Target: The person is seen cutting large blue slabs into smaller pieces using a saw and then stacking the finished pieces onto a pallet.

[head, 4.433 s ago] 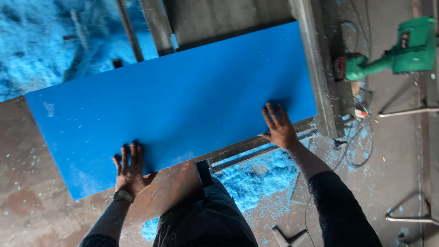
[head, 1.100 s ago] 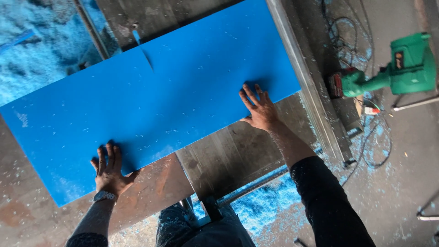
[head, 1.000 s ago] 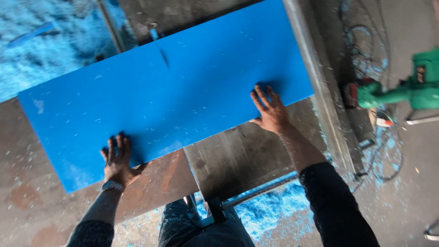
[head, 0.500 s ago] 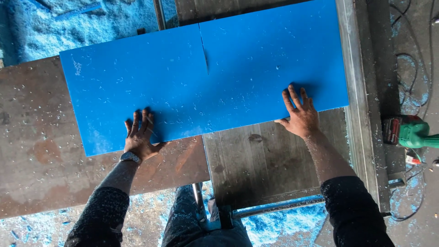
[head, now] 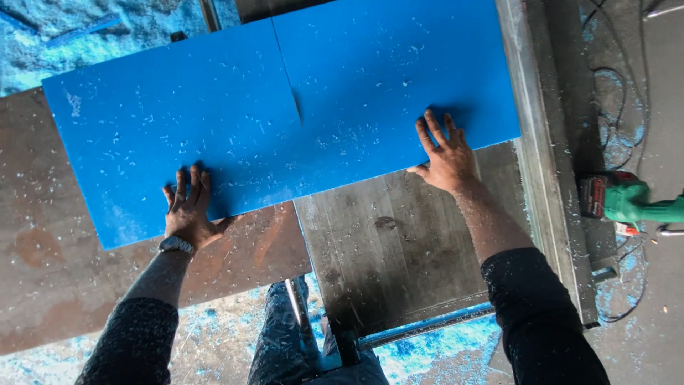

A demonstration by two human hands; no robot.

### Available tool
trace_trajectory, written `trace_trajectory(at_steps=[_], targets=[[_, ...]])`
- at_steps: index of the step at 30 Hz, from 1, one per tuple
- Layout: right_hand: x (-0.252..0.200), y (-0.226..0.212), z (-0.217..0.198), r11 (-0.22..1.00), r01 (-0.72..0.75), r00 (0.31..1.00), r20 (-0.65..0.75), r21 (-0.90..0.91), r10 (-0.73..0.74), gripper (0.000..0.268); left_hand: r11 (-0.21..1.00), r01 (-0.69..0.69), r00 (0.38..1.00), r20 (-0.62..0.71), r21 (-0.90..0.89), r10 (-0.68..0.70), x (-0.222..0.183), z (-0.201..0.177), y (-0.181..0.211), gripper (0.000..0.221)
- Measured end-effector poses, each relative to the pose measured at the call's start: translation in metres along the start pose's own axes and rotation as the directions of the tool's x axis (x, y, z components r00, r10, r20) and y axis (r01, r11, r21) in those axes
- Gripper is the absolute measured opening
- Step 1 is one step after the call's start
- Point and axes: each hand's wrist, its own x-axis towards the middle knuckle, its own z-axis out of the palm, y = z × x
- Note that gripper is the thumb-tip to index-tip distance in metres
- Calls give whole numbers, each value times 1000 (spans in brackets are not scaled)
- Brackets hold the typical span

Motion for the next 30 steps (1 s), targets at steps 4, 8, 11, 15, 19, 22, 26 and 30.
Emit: trace_trajectory(at_steps=[4, 8, 11, 15, 19, 22, 26, 30], targets=[[1, -3, 3, 1000, -2, 1000, -8, 9, 2, 117, 1000, -11, 1000, 11, 11, 10, 1, -4, 1, 123], [-1, 0, 4, 1000, -5, 1000, -19, 3, 5, 116, 1000, -10, 1000, 3, 8, 10, 2, 1, 1, 123], [-2, 0, 13, 1000, -3, 999, -42, -2, 3, 116, 995, -3, 1000, 26, 102, 0, -1, 3, -1, 121], [-3, 3, 20, 999, -37, 997, -71, -16, 35, 119, 993, -102, 993, -67, -63, 98, 4, 1, 4, 127], [-2, 1, 21, 999, -37, 996, -79, 39, 40, 122, 995, -76, 994, -84, -68, 71, 5, -1, 8, 126], [-2, 3, 26, 998, -35, 997, -60, 48, 38, 123, 997, -50, 996, -78, -54, 46, 1, 2, 9, 125], [1, 2, 32, 999, -18, 998, -62, 27, 20, 123, 998, -27, 996, -90, -62, 22, -2, 5, 5, 125], [-3, 0, 28, 998, 51, 989, -142, 39, -45, 117, 991, -6, 1000, -17, 136, 8, -5, 3, -2, 126]])
